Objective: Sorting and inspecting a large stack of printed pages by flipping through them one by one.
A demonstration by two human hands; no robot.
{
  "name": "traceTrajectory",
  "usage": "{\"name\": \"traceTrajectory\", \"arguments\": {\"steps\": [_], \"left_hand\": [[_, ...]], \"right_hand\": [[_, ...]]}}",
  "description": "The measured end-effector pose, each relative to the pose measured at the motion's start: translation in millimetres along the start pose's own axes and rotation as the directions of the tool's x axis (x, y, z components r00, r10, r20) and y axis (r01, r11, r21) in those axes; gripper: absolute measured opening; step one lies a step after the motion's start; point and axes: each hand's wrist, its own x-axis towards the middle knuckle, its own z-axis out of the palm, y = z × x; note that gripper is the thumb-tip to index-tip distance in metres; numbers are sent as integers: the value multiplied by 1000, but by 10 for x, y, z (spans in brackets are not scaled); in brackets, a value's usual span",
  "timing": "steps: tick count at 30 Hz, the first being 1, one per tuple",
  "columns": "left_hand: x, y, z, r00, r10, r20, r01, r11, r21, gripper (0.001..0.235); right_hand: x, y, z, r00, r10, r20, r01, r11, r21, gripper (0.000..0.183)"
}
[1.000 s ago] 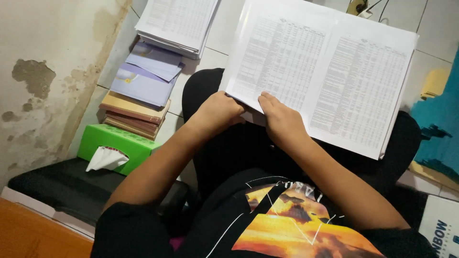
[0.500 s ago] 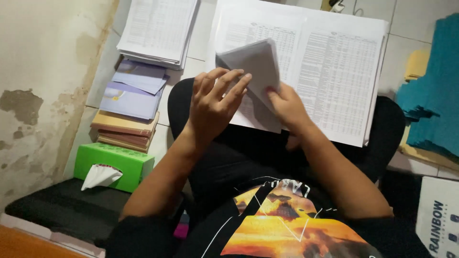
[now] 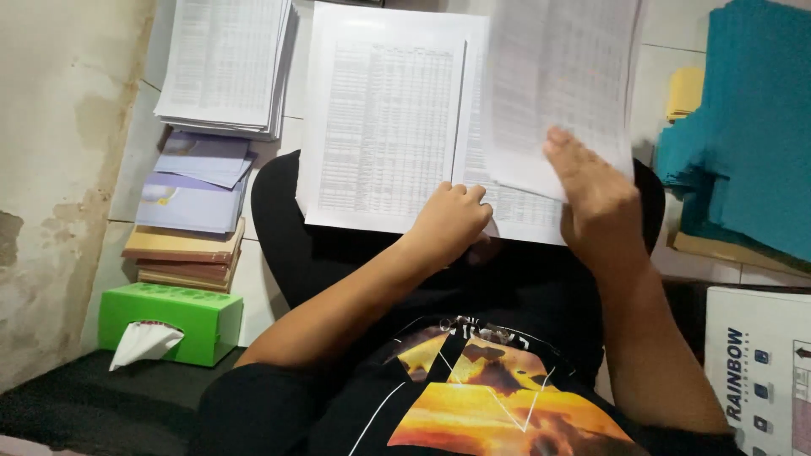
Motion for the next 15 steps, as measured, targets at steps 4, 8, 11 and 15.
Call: {"name": "traceTrajectory", "arguments": {"steps": [4,8,11,15], "left_hand": [[-31,90,-134,998,-33,52,37,997,-67,10],[-25,-30,-163,993,105,-62,-105,994,13,5],[-36,-16,-193,930,148,-337,-145,989,36,7],[-196,-214,-255,882,59,-468,-44,998,43,7]], "right_hand": [[-533,81,478,980,-2,201,-17,996,92,42],[-787,29,632,932,61,357,-127,978,164,51],[-731,-2,574,902,84,423,-160,976,149,50],[-387,4,253,744,286,605,-520,815,255,69]]}}
